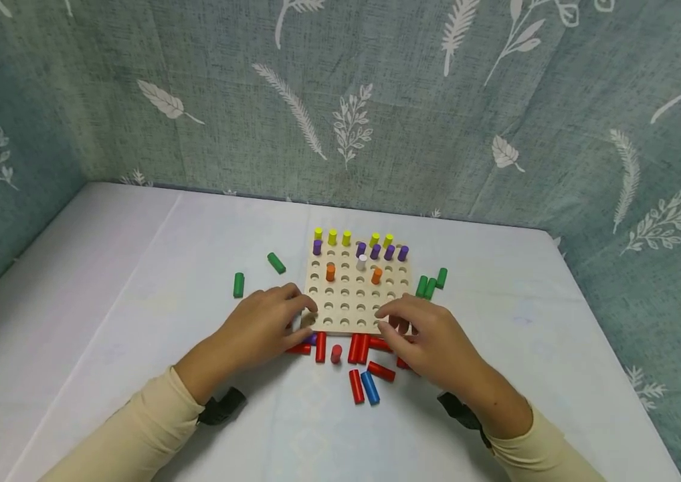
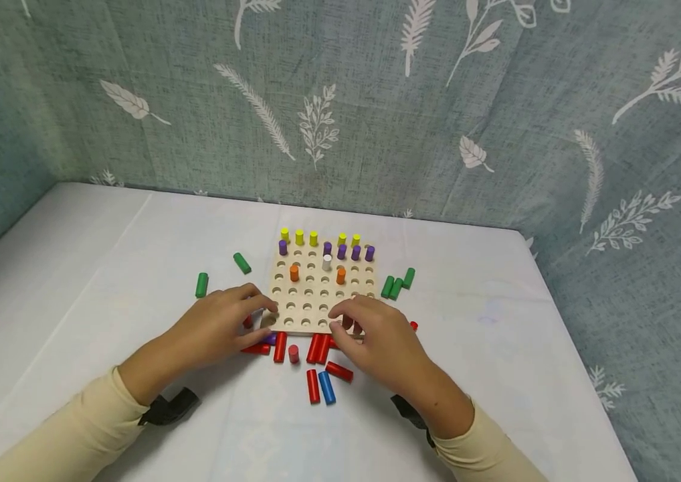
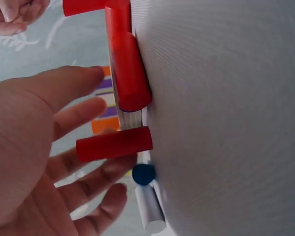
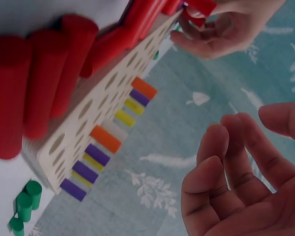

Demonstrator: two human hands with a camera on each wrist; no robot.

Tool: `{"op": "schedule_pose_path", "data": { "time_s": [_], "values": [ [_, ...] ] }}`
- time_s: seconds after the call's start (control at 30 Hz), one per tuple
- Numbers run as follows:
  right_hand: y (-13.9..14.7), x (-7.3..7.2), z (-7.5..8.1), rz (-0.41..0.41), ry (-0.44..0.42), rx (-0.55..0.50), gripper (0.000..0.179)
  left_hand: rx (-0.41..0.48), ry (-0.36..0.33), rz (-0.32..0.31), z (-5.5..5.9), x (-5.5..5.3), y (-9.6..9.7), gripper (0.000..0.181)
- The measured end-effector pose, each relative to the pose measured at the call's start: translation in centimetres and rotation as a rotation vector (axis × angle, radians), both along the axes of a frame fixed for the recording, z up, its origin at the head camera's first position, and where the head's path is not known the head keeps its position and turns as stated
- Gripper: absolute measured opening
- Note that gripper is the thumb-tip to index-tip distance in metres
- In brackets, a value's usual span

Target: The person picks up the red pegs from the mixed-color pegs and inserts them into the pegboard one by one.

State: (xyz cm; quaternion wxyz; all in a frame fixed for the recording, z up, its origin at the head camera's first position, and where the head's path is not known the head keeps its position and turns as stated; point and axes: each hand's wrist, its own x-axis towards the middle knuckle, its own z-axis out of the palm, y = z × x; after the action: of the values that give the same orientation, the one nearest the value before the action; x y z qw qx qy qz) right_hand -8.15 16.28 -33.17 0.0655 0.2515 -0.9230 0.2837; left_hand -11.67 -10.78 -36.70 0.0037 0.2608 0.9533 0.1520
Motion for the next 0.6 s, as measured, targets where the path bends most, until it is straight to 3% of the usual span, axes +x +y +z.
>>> {"op": "schedule_pose_path", "data": {
  "time_s": [0.23, 0.6],
  "values": [
    [-1.1, 0.3, -0.2, 0.012, -0.065, 0.014, 0.017, -0.032, -0.051, 0.027, -0.1, -0.4, 0.2, 0.039],
    [-3.7, -0.3, -0.1, 0.095, -0.131, 0.065, 0.020, -0.010, -0.060, 0.040, -0.2, -0.3, -0.3, 0.035]
  ]
}}
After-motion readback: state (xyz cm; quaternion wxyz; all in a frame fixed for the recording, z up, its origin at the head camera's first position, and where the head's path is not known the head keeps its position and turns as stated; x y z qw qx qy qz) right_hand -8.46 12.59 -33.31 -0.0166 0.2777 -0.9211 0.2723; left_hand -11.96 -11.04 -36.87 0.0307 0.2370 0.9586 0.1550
